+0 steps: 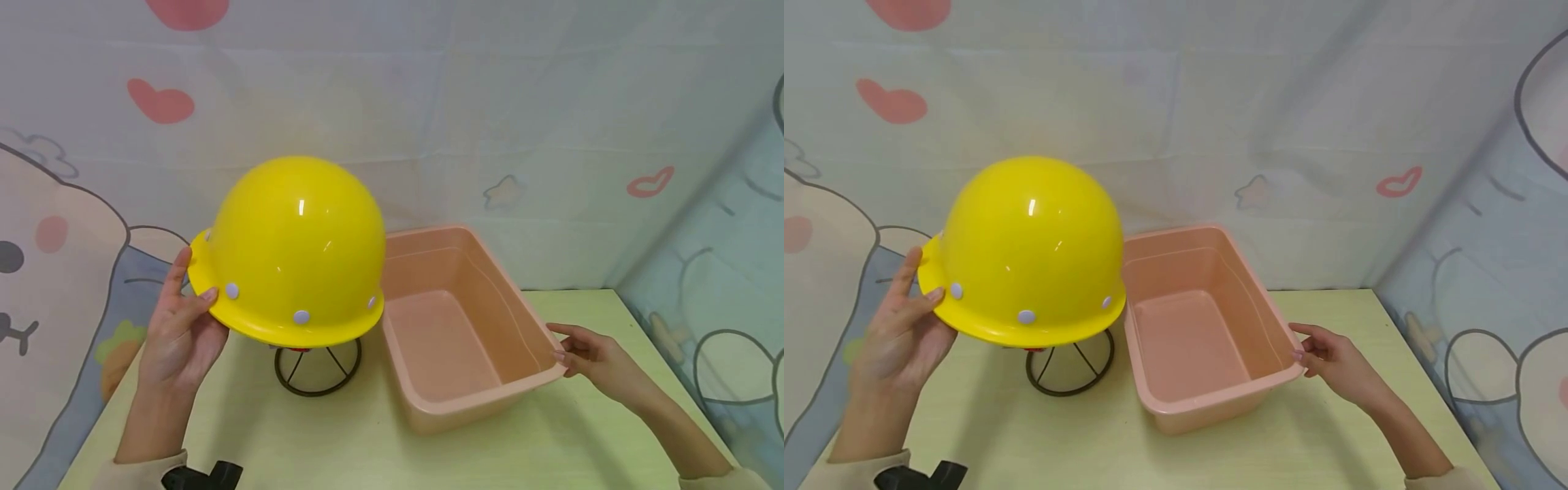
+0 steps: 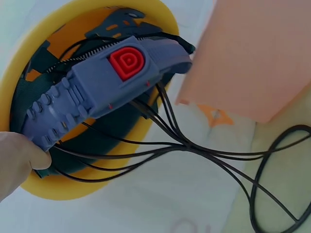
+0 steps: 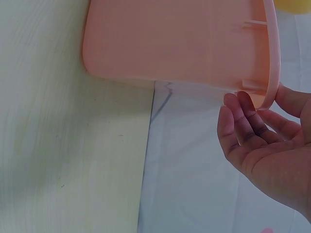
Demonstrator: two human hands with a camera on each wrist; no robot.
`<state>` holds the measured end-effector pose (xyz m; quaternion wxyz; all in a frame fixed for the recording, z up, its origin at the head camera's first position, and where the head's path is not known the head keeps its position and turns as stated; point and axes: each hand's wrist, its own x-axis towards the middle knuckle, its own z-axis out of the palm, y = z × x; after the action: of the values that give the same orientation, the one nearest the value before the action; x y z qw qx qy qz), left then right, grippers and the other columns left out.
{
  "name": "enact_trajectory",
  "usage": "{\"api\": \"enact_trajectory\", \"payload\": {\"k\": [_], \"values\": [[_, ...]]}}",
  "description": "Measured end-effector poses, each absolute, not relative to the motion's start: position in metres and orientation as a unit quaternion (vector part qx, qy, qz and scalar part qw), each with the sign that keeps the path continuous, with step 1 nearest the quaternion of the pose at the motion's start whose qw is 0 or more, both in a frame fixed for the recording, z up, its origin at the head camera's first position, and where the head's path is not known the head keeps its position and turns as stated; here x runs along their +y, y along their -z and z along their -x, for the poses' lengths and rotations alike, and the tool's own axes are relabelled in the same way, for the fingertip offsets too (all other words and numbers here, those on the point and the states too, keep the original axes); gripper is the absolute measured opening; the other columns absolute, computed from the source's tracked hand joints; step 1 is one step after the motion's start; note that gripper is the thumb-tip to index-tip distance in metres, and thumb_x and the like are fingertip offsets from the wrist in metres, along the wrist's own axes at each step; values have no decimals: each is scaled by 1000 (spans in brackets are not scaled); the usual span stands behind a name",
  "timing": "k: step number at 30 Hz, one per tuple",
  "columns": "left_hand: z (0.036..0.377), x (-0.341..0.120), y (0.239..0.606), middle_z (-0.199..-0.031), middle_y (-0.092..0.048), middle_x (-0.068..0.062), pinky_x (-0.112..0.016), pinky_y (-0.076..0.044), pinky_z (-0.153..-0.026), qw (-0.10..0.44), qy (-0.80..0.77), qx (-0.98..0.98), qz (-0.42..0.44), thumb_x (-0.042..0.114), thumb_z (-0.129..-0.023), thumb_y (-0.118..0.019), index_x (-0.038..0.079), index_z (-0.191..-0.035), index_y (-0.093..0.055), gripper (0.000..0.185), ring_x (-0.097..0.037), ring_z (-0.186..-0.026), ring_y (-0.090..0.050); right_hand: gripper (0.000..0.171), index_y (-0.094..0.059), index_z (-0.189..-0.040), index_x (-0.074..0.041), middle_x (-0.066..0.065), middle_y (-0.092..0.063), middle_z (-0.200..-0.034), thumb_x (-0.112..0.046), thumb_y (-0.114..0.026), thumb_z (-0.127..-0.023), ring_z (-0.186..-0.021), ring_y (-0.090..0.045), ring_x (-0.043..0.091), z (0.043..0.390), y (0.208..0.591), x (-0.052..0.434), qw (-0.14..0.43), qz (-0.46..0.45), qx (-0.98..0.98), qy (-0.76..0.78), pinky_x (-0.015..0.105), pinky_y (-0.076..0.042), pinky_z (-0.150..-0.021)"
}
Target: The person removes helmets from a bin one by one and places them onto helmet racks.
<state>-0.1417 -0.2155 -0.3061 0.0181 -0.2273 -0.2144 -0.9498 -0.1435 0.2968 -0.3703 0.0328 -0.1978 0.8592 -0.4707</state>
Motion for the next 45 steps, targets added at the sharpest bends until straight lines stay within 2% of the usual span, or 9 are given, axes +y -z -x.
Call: {"api": "enact_trajectory", "payload": {"k": [9,14,16,21,24,32,39,45], "values": [[144,-220,314,-142,-24,-8,-39,-34,-100,-1,945,-238,225,-22,-89,-20,10,-129,-27,52,-28,-124,-40,44,-39,-129,12,9,-56,-84,-2,-54,-91,-69,-59,11,144,370,298,34,195,864,462,29,-52,-61],[144,-225,315,-143,-22,-7,-34,-40,-96,-6,928,-308,211,-19,-91,-24,12,-131,-26,51,-26,-117,-46,44,-39,-130,11,7,-56,-83,-3,-54,-91,-68,-58,12,144,370,298,33,196,865,460,28,-52,-61],[143,-227,315,-141,-26,-8,-33,-43,-93,-13,921,-332,202,-18,-92,-26,13,-132,-26,50,-25,-113,-49,44,-39,-129,11,7,-56,-83,-2,-54,-90,-69,-59,12,144,370,298,32,198,863,463,28,-52,-61],[142,-236,312,-122,-53,-8,-28,-48,-84,-12,895,-419,152,-12,-92,-37,14,-131,-33,47,-22,-99,-57,44,-39,-129,12,8,-57,-83,-2,-54,-90,-69,-59,12,145,371,299,33,201,859,470,29,-52,-61],[141,-241,310,-112,-59,-5,-28,-50,-80,-1,852,-510,117,-8,-91,-45,14,-130,-36,46,-17,-95,-60,44,-39,-130,12,8,-57,-83,-2,-54,-90,-69,-59,12,145,371,299,33,201,859,470,29,-52,-61],[141,-246,307,-101,-59,-2,-29,-52,-74,-4,778,-624,78,-3,-89,-54,14,-137,-30,56,-13,-87,-61,43,-39,-128,13,6,-56,-82,-2,-54,-90,-69,-58,12,143,370,298,30,201,857,474,29,-52,-61],[142,-249,312,-107,-57,1,-27,-52,-74,-12,759,-648,69,0,-89,-56,11,-145,-13,71,-12,-90,-62,44,-39,-129,13,7,-56,-82,-3,-54,-90,-70,-58,11,143,370,297,33,200,855,477,29,-52,-60],[142,-252,318,-108,-56,1,-27,-52,-74,-31,781,-622,55,-2,-89,-55,13,-146,-13,72,-12,-90,-63,44,-40,-129,12,7,-56,-82,-3,-54,-91,-69,-58,12,143,370,296,31,199,858,473,29,-52,-60]]}}
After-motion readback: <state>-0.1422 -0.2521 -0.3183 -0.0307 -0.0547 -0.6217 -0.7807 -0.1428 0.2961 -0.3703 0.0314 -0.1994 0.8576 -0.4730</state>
